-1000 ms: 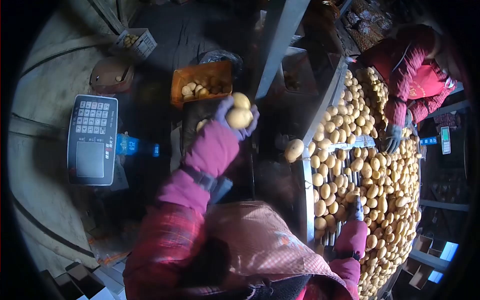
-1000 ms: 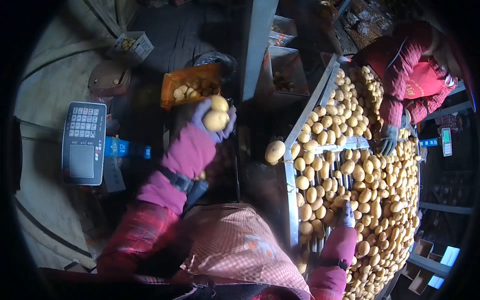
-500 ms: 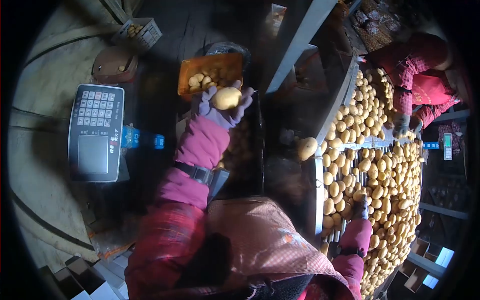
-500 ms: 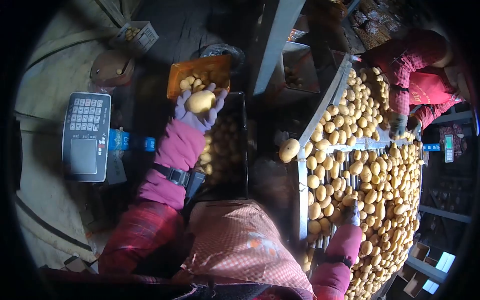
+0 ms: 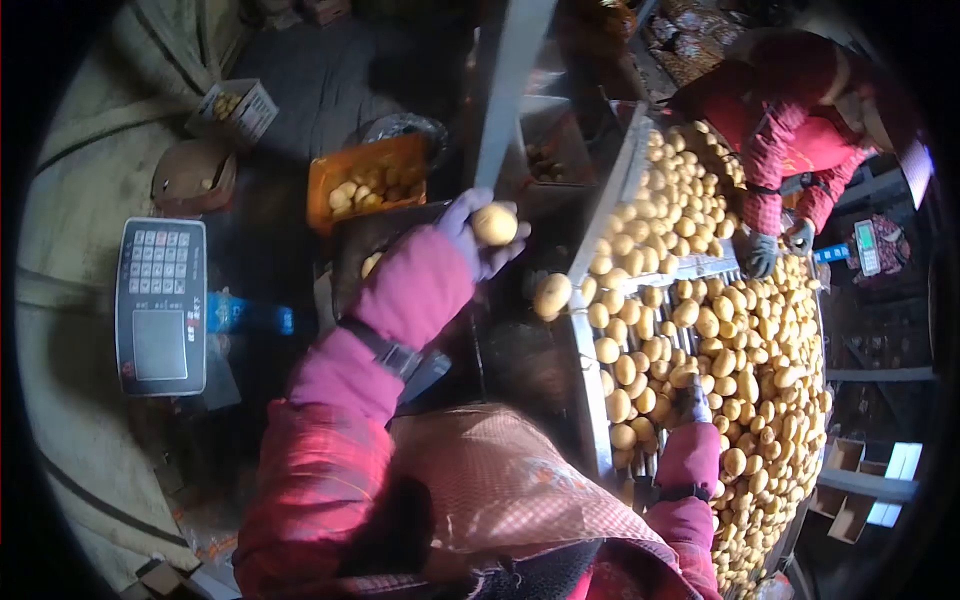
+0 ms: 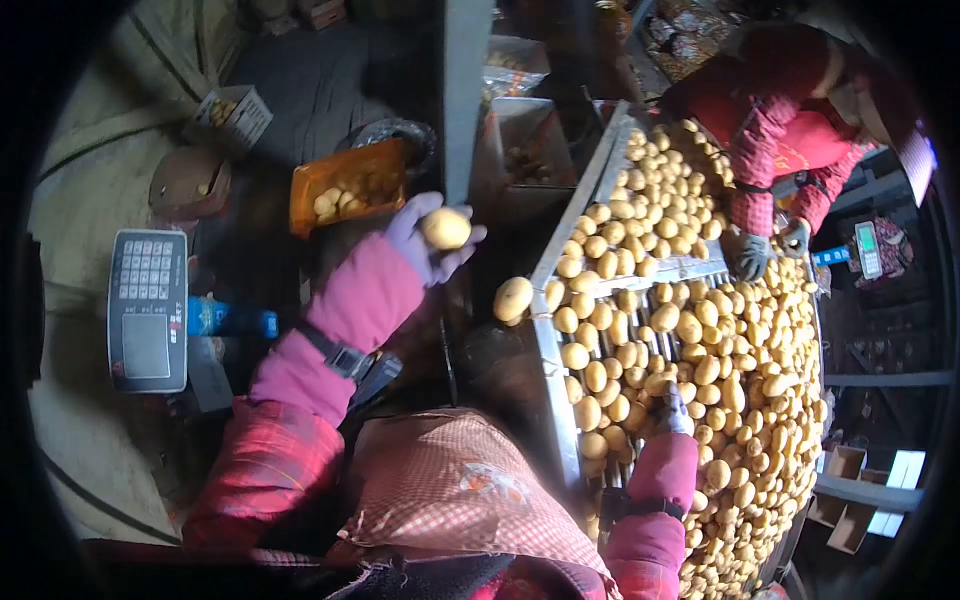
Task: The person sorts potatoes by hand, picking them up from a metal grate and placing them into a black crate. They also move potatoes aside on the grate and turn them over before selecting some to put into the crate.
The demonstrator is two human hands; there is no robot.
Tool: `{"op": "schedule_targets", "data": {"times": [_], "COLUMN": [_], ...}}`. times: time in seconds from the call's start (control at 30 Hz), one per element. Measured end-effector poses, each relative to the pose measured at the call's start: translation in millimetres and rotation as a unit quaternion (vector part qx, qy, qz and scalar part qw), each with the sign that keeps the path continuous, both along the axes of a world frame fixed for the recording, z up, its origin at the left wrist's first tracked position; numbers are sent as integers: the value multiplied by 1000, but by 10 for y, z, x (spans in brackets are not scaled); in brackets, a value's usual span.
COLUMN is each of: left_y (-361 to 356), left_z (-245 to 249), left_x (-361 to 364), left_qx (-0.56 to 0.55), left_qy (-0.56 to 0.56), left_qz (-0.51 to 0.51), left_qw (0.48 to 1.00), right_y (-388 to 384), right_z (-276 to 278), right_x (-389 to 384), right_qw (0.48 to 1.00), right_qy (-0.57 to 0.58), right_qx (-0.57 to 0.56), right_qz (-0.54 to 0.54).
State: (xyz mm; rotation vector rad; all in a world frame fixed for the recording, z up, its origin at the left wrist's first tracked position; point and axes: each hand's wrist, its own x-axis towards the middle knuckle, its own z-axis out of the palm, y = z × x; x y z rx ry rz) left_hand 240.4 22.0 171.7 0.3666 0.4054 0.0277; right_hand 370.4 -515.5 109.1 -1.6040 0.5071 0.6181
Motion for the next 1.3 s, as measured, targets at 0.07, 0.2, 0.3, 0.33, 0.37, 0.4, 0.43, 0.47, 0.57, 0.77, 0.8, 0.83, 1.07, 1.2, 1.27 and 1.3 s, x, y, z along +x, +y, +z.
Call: {"op": "schedule_targets", "data": {"times": [0.07, 0.2, 0.3, 0.33, 0.37, 0.4, 0.43, 0.47, 0.57, 0.77, 0.8, 0.83, 1.07, 1.2, 1.27, 1.3], "left_y": [-217, -424, -761, -875, -1060, -1204, -1322, -1466, -1697, -1204, -1006, -854, -454, -428, -402, -393], "left_z": [382, 861, 539, 325, 278, 17, -7, -16, 260, 122, -8, -127, -332, -533, -562, -565], "left_x": [583, 916, 616, 503, 379, 251, 132, 21, -111, -666, -803, -929, -1196, -1320, -1358, -1373], "left_qx": [56, 142, 169, 144, 114, 29, 21, -2, 42, 109, 140, 171, 66, 142, 178, 208], "left_qy": [72, 14, -83, -125, -97, -199, -160, -186, 13, 5, 42, 79, 238, 95, 86, 90], "left_qz": [137, 71, -96, -154, -204, -236, -274, -289, -300, -160, -128, -94, 58, 65, 68, 73], "left_qw": [986, 987, 977, 970, 967, 951, 948, 939, 953, 981, 981, 978, 967, 983, 978, 971], "right_y": [-59, 77, 304, 456, 446, 423, 402, 546, 1118, 894, 657, 394, -171, -209, -210, -207], "right_z": [-10, 166, 242, 290, 324, 344, 371, 511, 926, 763, 656, 532, 79, -21, -26, -29], "right_x": [4, -167, -295, -301, -266, -228, -196, -267, -524, -686, -667, -695, -1057, -1082, -1096, -1104], "right_qw": [1000, 971, 986, 981, 987, 987, 981, 982, 941, 928, 914, 899, 840, 801, 796, 797], "right_qy": [-13, -187, -165, -135, -143, -150, -155, -189, -230, -322, -351, -379, -412, -467, -462, -460], "right_qx": [1, -113, 29, 96, 28, -44, -114, -15, 7, -112, -147, -179, -305, -316, -333, -333], "right_qz": [-3, 97, -23, -104, -64, -22, 17, 27, 247, 150, 138, 127, 180, 204, 205, 205]}}
